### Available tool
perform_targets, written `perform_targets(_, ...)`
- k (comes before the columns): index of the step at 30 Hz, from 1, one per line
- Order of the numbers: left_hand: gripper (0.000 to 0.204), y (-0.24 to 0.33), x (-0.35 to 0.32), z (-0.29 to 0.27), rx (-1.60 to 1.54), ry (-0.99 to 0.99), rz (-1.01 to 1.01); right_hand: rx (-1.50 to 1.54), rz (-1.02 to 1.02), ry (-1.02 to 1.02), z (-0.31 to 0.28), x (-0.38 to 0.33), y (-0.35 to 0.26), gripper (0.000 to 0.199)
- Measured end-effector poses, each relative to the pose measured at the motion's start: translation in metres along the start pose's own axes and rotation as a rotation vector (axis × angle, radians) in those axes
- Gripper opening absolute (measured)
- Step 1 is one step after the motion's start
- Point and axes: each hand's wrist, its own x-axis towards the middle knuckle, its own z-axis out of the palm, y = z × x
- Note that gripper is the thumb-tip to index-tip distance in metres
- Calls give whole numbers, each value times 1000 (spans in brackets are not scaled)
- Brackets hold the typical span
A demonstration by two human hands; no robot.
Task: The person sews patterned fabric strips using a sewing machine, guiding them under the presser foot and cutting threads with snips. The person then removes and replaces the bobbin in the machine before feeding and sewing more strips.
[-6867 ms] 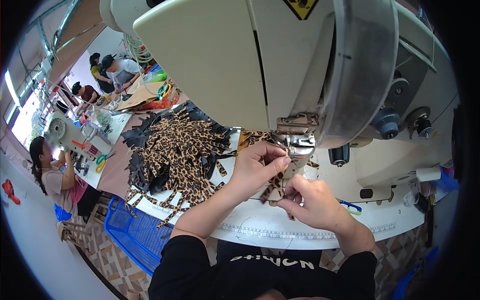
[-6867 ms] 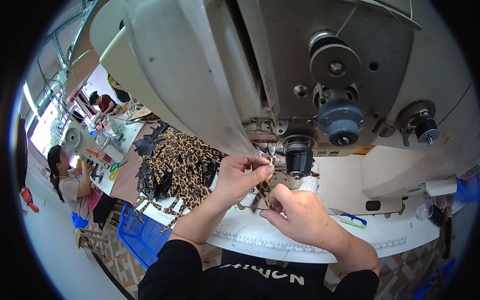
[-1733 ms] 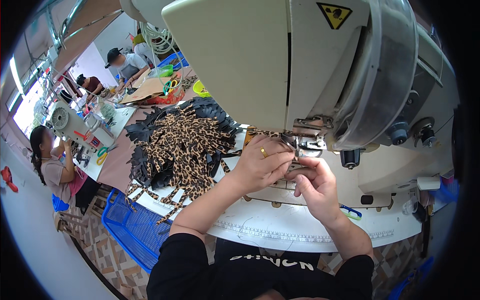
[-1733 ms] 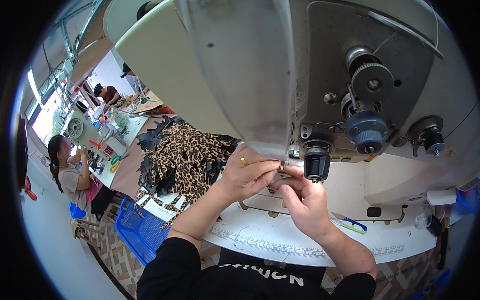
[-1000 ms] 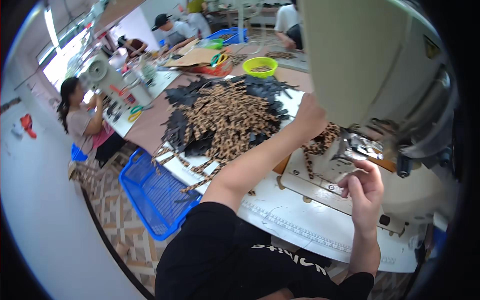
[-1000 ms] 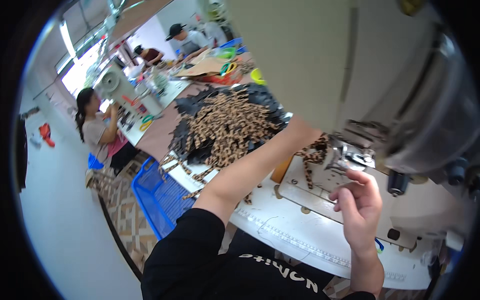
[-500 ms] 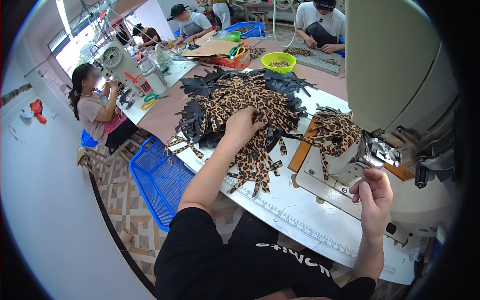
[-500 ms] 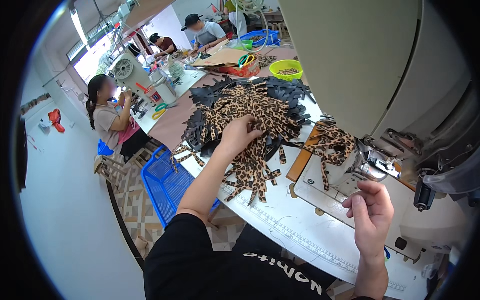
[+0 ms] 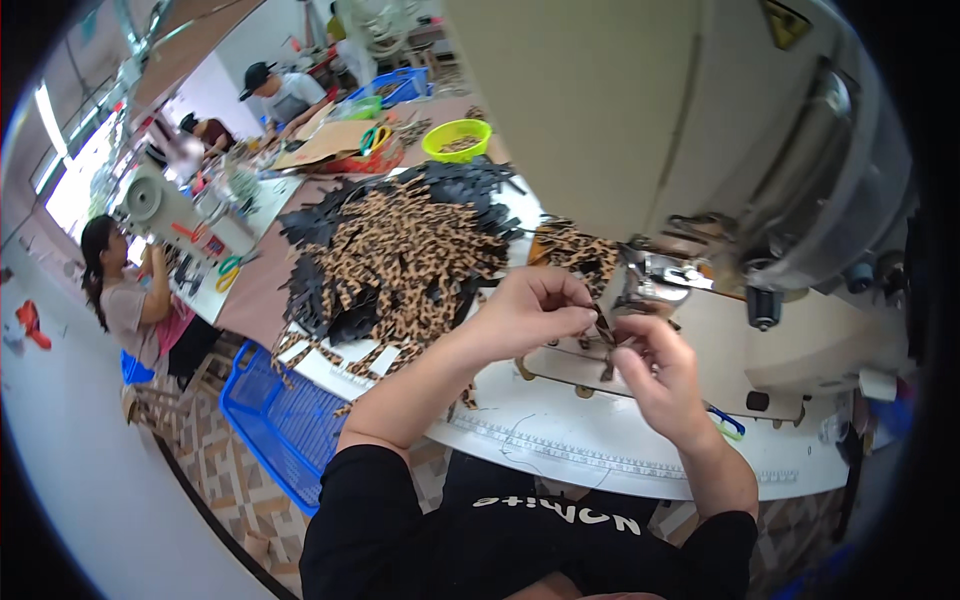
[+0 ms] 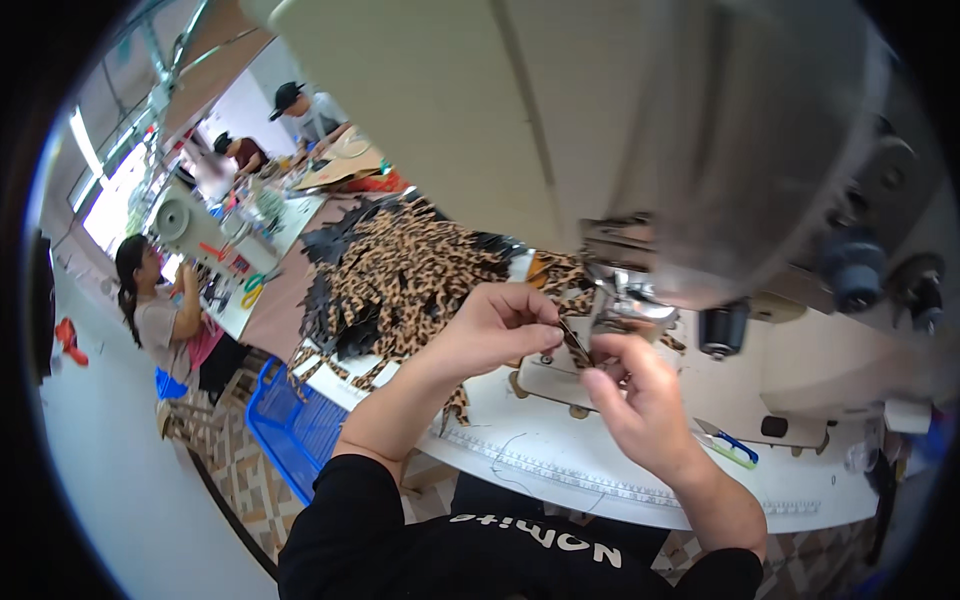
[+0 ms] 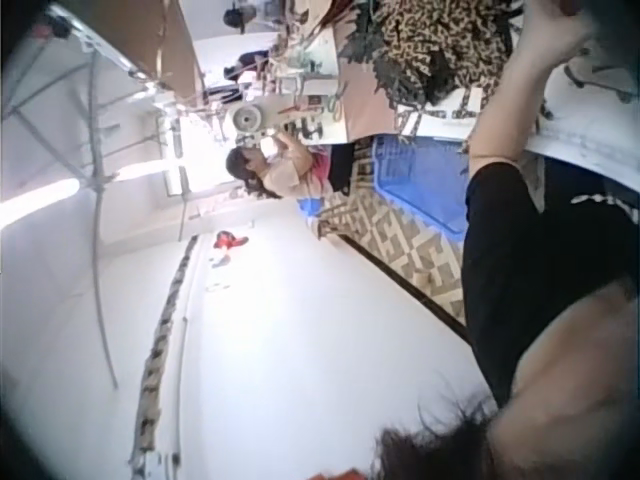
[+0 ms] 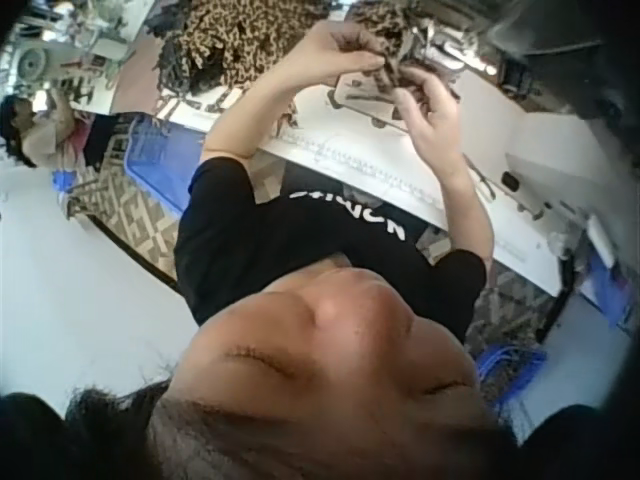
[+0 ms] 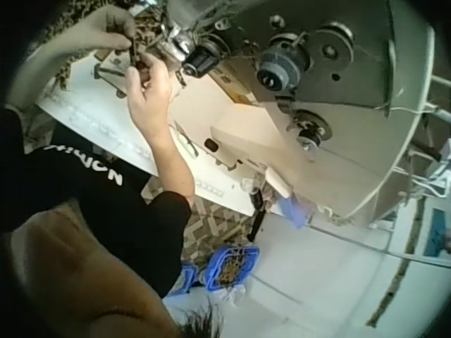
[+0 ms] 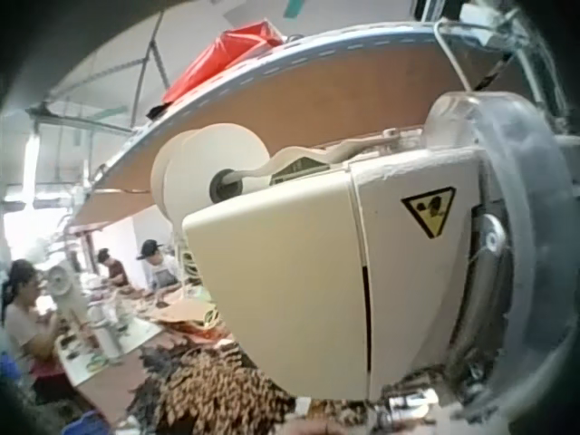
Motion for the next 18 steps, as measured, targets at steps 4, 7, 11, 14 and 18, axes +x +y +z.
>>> perform_targets(4,16,1,23,26,-89,-25,-75,-33,-43,-28,-2,1,2,9)
perform_targets(7,17,1,35,30,-75,-29,-56,390,293,-57,-4,4,-2,21)
perform_targets(11,18,3,41,31,-7,-23,38,460,329,-1,-6,10,-7,22)
perform_targets(14,18,6,43,31,19,1,49,525,326,13,-4,14,-7,23)
perform_targets(18,17,3,48,28,129,20,-5,576,354,21,-1,17,-4,24)
